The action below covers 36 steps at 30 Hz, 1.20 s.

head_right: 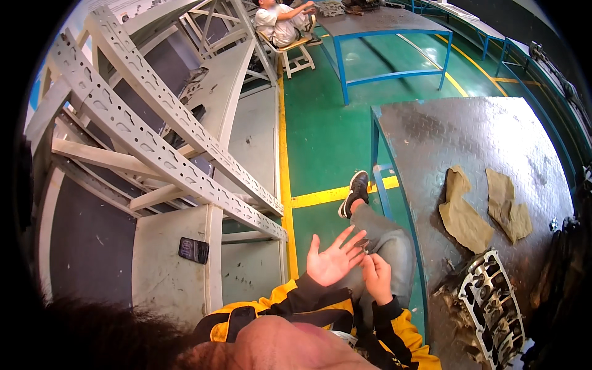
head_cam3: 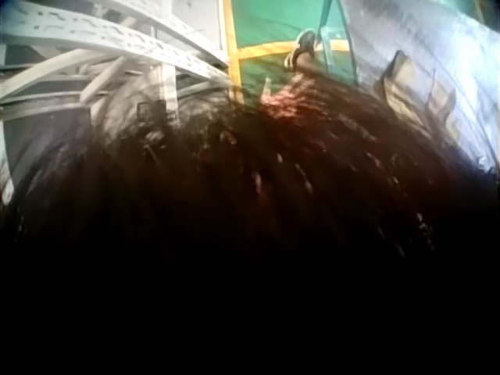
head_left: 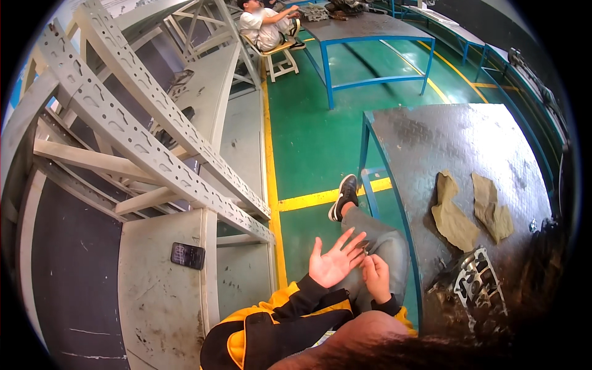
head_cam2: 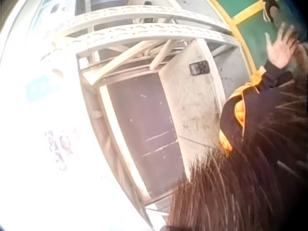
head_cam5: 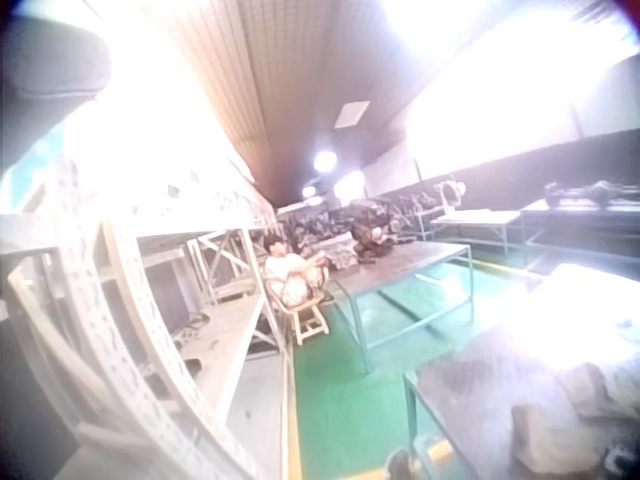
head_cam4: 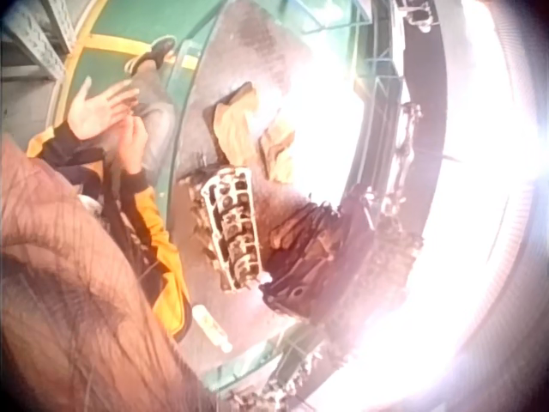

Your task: The person picks up and rubs small cylindrical metal components between their palms and fingers. They use a thin metal rod to check the ports on an engine cylinder head and then place the components into the circular openings.

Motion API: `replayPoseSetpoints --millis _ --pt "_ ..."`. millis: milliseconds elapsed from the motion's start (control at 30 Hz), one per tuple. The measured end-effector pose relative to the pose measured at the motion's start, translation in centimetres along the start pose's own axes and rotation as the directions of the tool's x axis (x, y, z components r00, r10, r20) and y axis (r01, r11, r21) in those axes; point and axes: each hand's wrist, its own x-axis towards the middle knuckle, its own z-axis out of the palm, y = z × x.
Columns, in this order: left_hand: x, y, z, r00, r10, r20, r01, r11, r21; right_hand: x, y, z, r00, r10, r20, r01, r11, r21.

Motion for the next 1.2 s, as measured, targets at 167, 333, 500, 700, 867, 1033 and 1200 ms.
replayPoseSetpoints --millis 167,333,500,700,867,1033,1200 --pt "-0.1 0.0 0.0 0.999 -0.006 -0.039 0.008 0.998 0.056 -0.8 -1.4 0.6 0.975 -0.176 0.133 0.193 0.973 -0.125" --pt "-0.1 0.3 0.0 0.999 -0.019 -0.049 0.02 1.0 0.015 -1.8 -3.2 1.0 0.83 -0.213 0.515 0.413 0.855 -0.312" --pt "-0.1 0.3 -0.2 0.999 -0.013 -0.048 0.014 0.999 0.032 -1.6 -2.9 1.1 0.855 -0.172 0.488 0.323 0.914 -0.244" --pt "-0.5 -0.5 -0.4 0.997 -0.042 -0.06 0.045 0.998 0.049 -0.3 0.4 -0.2 0.986 0.004 0.164 -0.021 0.994 0.103" --pt "-0.7 -0.9 -0.4 0.996 -0.027 -0.081 0.027 1.0 0.0 -0.2 -0.4 -0.1 0.987 0.121 0.103 -0.144 0.954 0.263" --pt "-0.6 -0.5 -0.7 0.997 -0.044 -0.063 0.046 0.998 0.035 -0.8 -0.8 0.6 0.956 -0.236 0.176 0.272 0.937 -0.219" --pt "-0.6 -0.2 -0.8 0.997 -0.049 -0.061 0.051 0.998 0.023 -2.5 -3.8 1.3 0.872 -0.191 0.451 0.377 0.85 -0.368"
